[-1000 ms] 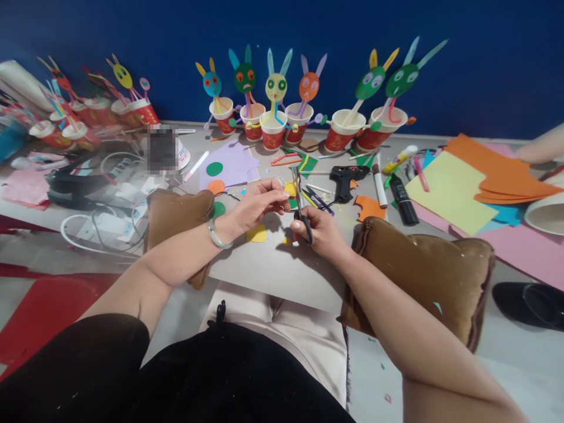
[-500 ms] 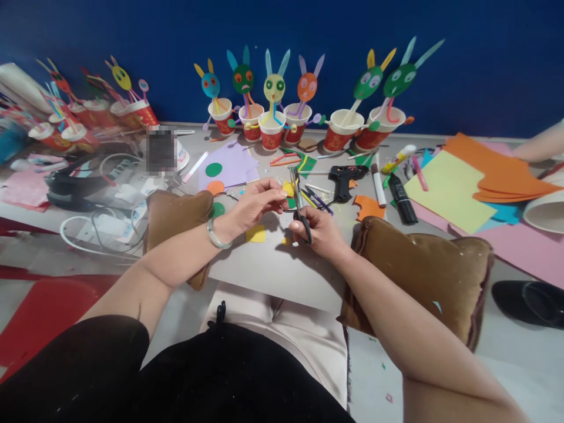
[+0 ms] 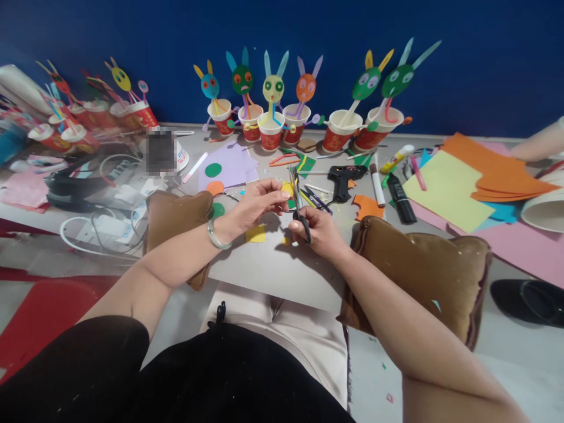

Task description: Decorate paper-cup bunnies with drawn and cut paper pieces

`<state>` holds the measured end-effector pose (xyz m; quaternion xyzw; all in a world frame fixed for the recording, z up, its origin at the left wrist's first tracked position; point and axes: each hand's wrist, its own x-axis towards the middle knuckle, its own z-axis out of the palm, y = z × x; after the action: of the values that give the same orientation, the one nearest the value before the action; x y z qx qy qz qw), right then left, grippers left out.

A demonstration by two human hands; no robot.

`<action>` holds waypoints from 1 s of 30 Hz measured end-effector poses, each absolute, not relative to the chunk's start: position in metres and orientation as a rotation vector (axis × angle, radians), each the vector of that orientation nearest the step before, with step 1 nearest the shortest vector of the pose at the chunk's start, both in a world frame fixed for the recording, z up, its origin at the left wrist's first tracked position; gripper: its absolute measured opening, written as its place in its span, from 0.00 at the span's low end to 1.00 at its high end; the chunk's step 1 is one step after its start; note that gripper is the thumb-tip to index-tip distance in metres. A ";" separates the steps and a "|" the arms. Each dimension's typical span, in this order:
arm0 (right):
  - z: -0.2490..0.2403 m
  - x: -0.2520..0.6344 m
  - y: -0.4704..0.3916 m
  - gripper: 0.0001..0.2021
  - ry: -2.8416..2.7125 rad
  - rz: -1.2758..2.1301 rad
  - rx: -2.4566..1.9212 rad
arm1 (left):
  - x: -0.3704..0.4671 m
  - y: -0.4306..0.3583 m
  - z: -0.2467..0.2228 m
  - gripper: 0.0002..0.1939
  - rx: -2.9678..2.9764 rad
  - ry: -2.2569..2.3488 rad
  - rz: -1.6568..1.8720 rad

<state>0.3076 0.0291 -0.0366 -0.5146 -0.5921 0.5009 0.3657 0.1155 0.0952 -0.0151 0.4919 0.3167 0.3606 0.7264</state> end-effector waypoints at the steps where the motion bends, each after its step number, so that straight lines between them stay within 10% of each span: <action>1: -0.036 0.307 0.029 0.36 -1.524 1.284 -1.320 | 0.115 0.095 -0.016 0.29 1.094 0.699 0.795; 30: -0.037 0.307 0.029 0.37 -1.496 1.311 -1.328 | 0.115 0.098 -0.021 0.30 1.058 0.702 0.854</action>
<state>0.3067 0.0291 -0.0371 -0.5167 -0.5822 0.5101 0.3661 0.1150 0.0984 -0.0214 0.4787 0.3177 0.3868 0.7213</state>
